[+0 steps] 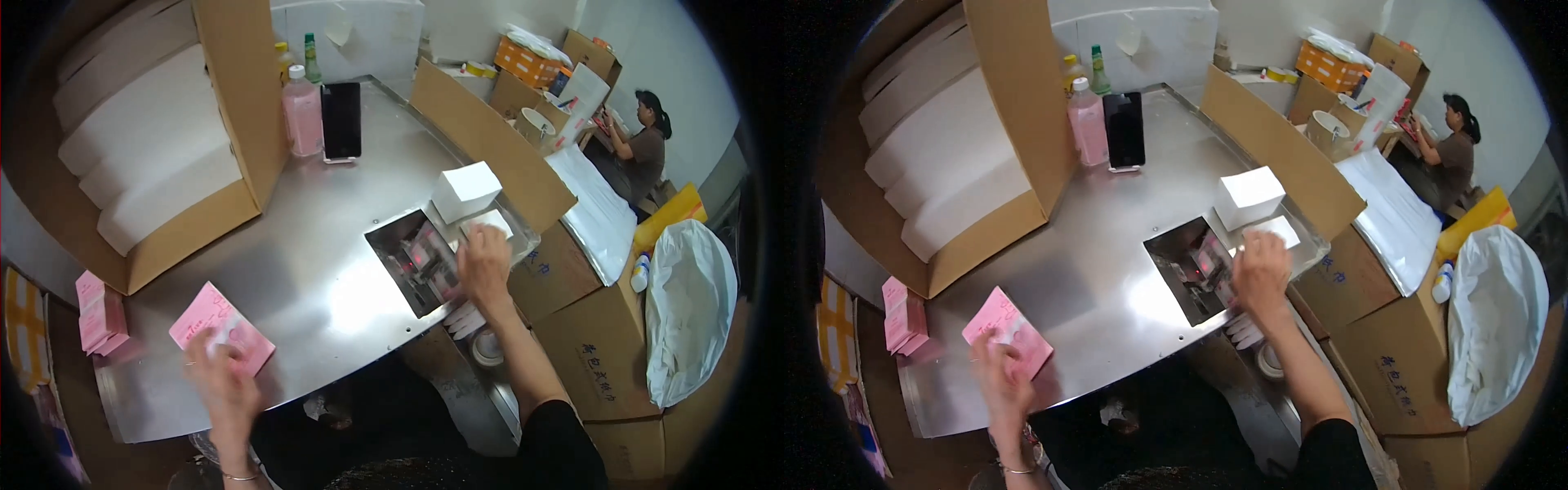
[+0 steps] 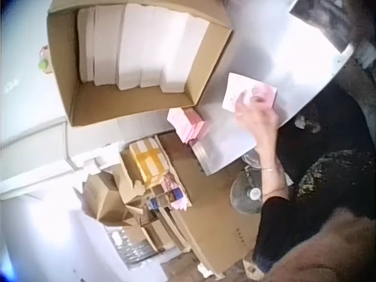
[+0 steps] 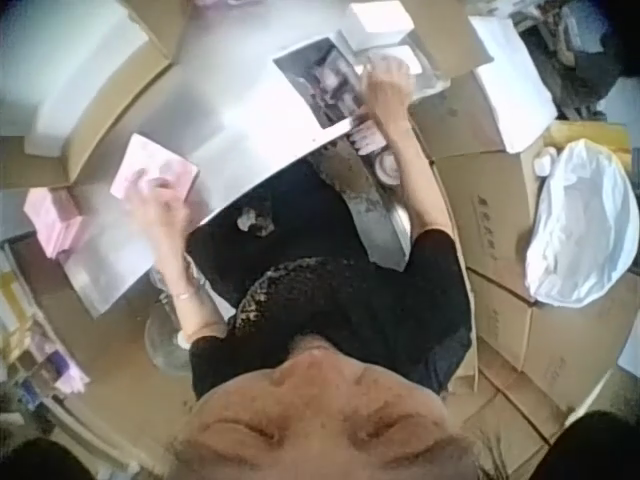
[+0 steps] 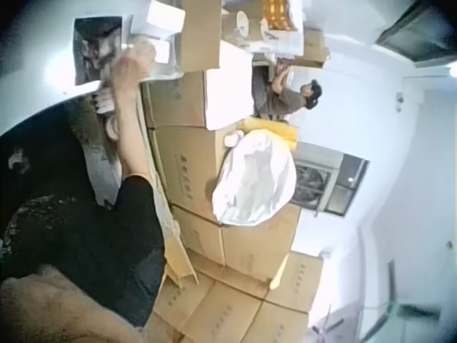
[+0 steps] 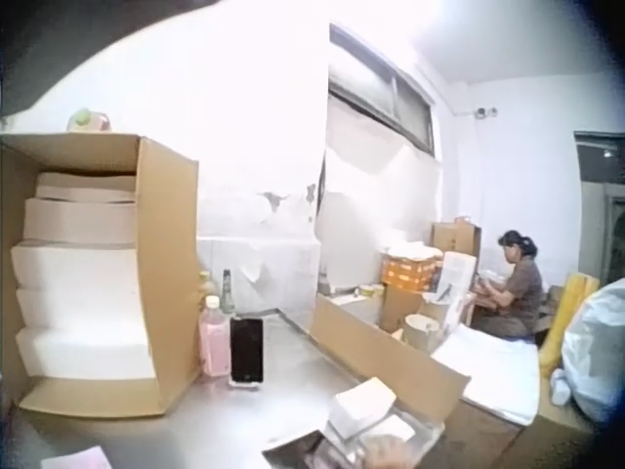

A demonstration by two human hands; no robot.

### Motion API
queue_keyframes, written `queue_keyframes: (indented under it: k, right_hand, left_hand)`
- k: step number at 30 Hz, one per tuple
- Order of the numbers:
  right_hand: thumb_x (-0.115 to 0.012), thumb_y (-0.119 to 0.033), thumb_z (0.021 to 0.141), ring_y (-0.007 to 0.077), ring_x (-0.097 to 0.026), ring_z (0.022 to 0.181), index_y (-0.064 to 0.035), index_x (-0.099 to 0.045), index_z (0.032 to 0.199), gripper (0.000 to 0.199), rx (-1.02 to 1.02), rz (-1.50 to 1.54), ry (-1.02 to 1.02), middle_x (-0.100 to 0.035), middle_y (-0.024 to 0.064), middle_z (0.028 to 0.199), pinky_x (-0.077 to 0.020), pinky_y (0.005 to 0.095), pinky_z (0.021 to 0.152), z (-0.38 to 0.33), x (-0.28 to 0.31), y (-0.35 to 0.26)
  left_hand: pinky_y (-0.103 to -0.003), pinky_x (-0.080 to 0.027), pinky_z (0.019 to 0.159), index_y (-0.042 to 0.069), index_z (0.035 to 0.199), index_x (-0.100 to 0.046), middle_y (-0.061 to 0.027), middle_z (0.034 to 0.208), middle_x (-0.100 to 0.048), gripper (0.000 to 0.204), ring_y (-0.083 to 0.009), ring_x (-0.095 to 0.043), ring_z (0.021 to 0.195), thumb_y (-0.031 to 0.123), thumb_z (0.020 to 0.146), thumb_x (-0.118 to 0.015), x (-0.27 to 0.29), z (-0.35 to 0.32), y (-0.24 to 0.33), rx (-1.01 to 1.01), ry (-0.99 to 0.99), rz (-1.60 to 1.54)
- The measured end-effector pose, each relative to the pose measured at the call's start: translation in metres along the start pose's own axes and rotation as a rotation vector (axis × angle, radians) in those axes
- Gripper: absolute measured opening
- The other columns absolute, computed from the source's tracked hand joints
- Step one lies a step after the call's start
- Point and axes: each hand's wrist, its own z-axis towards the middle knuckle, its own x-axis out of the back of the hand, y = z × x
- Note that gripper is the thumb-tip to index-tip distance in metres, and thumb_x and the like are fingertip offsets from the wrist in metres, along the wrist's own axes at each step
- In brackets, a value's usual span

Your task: Packaging individual tissue packs and pink paper sheets into boxes and larger cardboard containers using a semi-automatic packaging machine.

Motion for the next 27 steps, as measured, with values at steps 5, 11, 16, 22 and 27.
queue_keyframes:
  k: [5, 11, 16, 22, 27]
  right_hand:
    - [-0.063, -0.015, 0.089, 0.0334, -0.055, 0.088, -0.0009, -0.063, 0.082, 0.015, 0.019, -0.172, -0.001, -0.056, 0.0169, 0.087, -0.0447, 0.0464, 0.075, -0.006, -0.033, 0.049]
    - [-0.062, -0.011, 0.088, 0.0342, -0.054, 0.086, 0.0004, -0.064, 0.081, 0.013, -0.055, 0.090, -0.042, -0.055, 0.0161, 0.085, -0.0451, 0.0454, 0.074, -0.004, -0.024, 0.051]
    - [-0.063, -0.007, 0.086, 0.0345, -0.054, 0.085, 0.0015, -0.067, 0.084, 0.010, -0.064, 0.121, -0.024, -0.056, 0.0177, 0.084, -0.0450, 0.0442, 0.075, -0.005, -0.024, 0.058]
    - [-0.061, -0.001, 0.082, 0.0334, -0.056, 0.093, -0.0012, -0.066, 0.106, 0.025, -0.004, 0.156, 0.049, -0.058, 0.0134, 0.095, -0.0441, 0.0448, 0.078, -0.010, -0.019, 0.065]
    - [-0.058, 0.001, 0.080, 0.0343, -0.061, 0.101, 0.0008, -0.062, 0.116, 0.036, 0.402, 0.490, 0.086, -0.064, 0.0165, 0.109, -0.0493, 0.0494, 0.089, -0.019, 0.008, -0.044]
  left_hand:
    - [-0.052, -0.038, 0.098, 0.005, 0.097, -0.058, -0.0166, 0.098, -0.056, 0.026, -0.0357, -0.053, 0.102, 0.001, 0.072, -0.058, -0.013, -0.006, -0.034, 0.174, -0.264, 0.251]
    - [-0.046, -0.041, 0.082, 0.004, 0.101, -0.057, -0.0155, 0.092, -0.055, 0.023, -0.0349, -0.053, 0.087, -0.001, 0.079, -0.059, -0.010, 0.017, 0.019, 0.099, -0.195, -0.345]
    - [-0.041, -0.040, 0.073, 0.002, 0.100, -0.058, -0.0149, 0.089, -0.055, 0.018, -0.0326, -0.053, 0.085, 0.002, 0.082, -0.063, -0.082, 0.017, 0.062, -0.263, -0.262, -0.282]
    - [-0.042, -0.041, 0.073, 0.003, 0.098, -0.060, -0.0144, 0.090, -0.055, 0.018, -0.0314, -0.054, 0.086, 0.003, 0.081, -0.067, -0.094, 0.016, 0.083, -0.298, -0.294, -0.461]
    - [-0.043, -0.045, 0.087, 0.000, 0.112, -0.060, -0.0203, 0.120, -0.053, 0.037, -0.0362, -0.053, 0.108, 0.007, 0.077, -0.070, -0.093, 0.013, 0.082, -0.354, -0.311, -0.453]
